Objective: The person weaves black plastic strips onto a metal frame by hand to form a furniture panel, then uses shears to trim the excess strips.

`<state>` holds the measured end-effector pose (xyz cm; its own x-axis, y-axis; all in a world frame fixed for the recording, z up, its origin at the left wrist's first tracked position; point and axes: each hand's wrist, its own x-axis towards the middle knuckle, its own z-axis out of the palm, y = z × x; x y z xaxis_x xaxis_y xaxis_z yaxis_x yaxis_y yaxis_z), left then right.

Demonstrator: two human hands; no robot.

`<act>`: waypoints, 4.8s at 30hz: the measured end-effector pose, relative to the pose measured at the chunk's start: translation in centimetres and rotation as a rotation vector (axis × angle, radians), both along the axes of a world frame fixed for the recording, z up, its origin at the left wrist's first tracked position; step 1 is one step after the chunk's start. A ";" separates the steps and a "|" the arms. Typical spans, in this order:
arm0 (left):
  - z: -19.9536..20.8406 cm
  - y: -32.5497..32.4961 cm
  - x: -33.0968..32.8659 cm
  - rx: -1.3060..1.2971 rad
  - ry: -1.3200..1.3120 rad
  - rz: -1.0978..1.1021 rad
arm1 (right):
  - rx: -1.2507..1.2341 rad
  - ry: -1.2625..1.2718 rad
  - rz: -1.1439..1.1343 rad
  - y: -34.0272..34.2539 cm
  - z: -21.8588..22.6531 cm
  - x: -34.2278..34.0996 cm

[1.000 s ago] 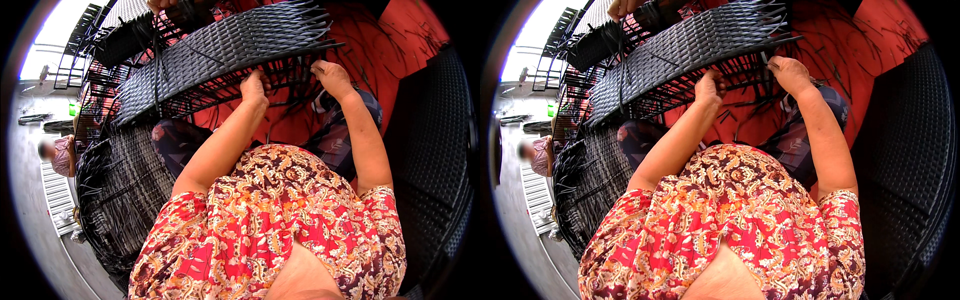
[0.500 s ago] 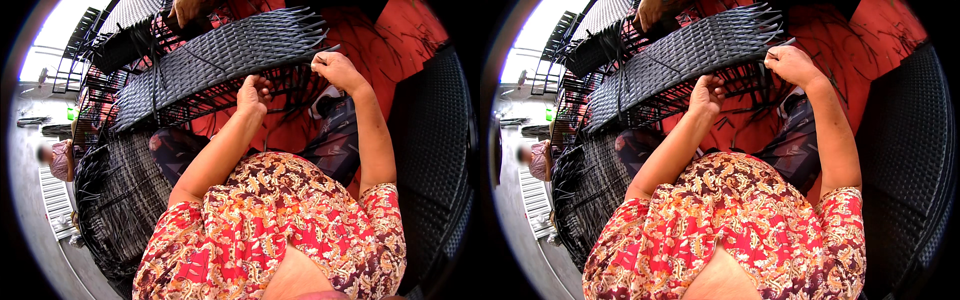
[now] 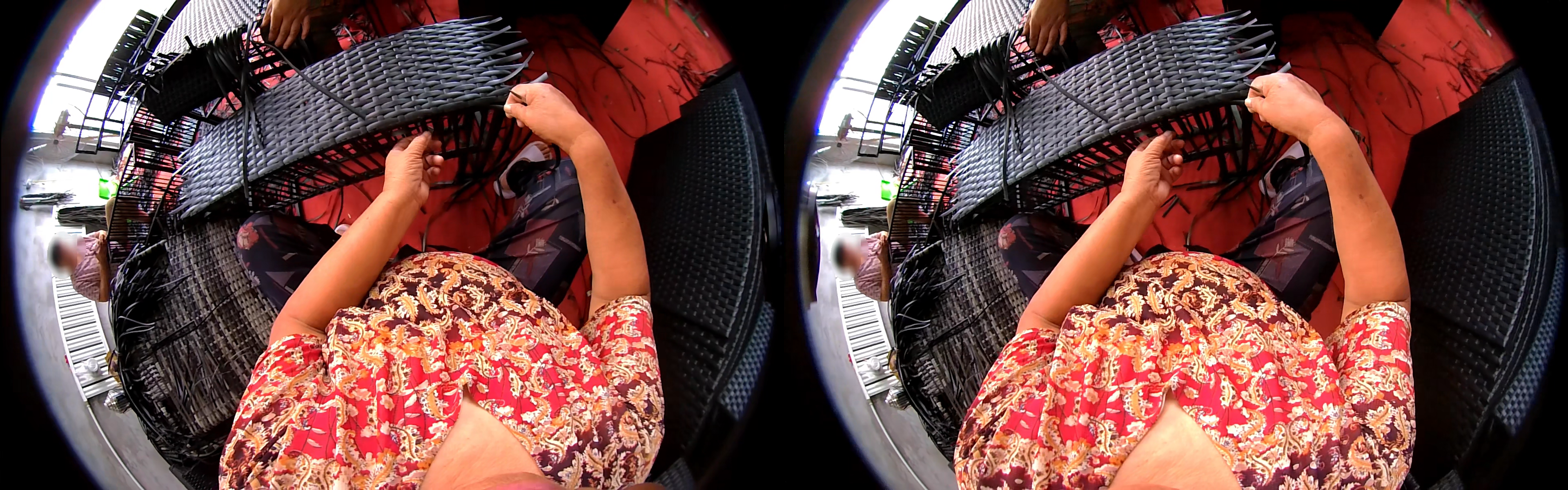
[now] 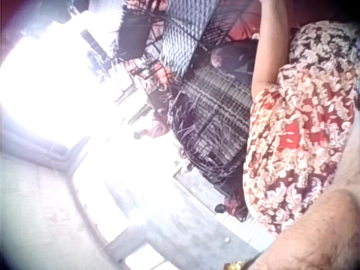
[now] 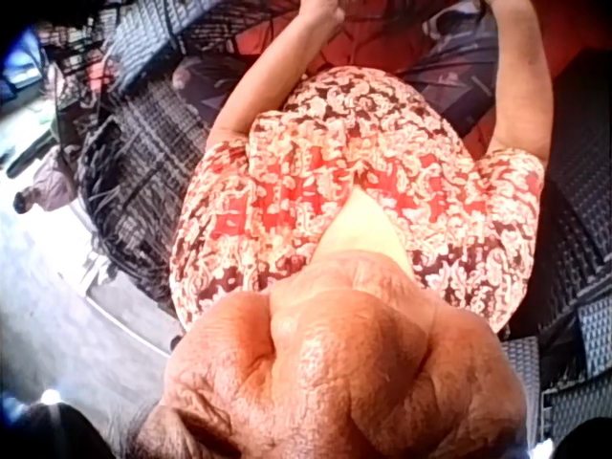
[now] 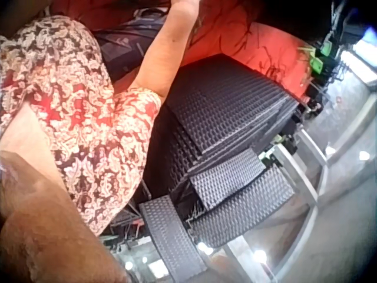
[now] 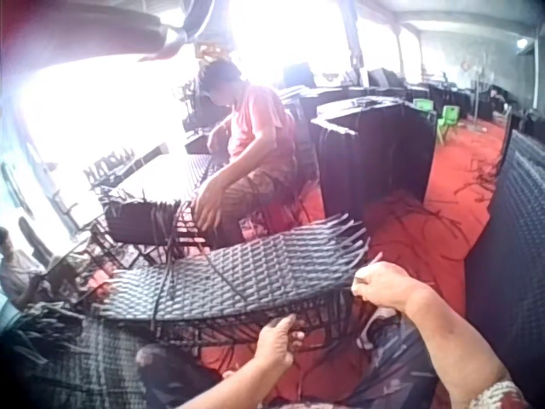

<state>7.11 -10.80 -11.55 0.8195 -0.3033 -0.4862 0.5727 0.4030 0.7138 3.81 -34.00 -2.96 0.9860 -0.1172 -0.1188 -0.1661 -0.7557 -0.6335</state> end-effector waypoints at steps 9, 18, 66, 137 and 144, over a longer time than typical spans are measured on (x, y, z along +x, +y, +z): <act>-0.3 -0.4 0.5 -0.251 0.093 0.116 | -0.236 -0.104 -0.056 0.3 0.1 -0.4; -1.1 -0.2 0.8 -0.307 0.093 0.200 | -0.526 -0.127 -0.054 0.6 1.0 -0.1; -0.2 -0.8 0.5 -0.267 -0.045 0.098 | -0.238 -0.484 -0.100 -8.0 -2.5 -1.9; 0.6 14.9 10.8 1.546 -1.975 0.368 | -0.321 -0.394 0.283 0.3 -0.1 7.9; 0.9 14.6 10.0 1.529 -1.959 0.306 | -0.287 -0.367 0.269 0.1 -0.4 7.6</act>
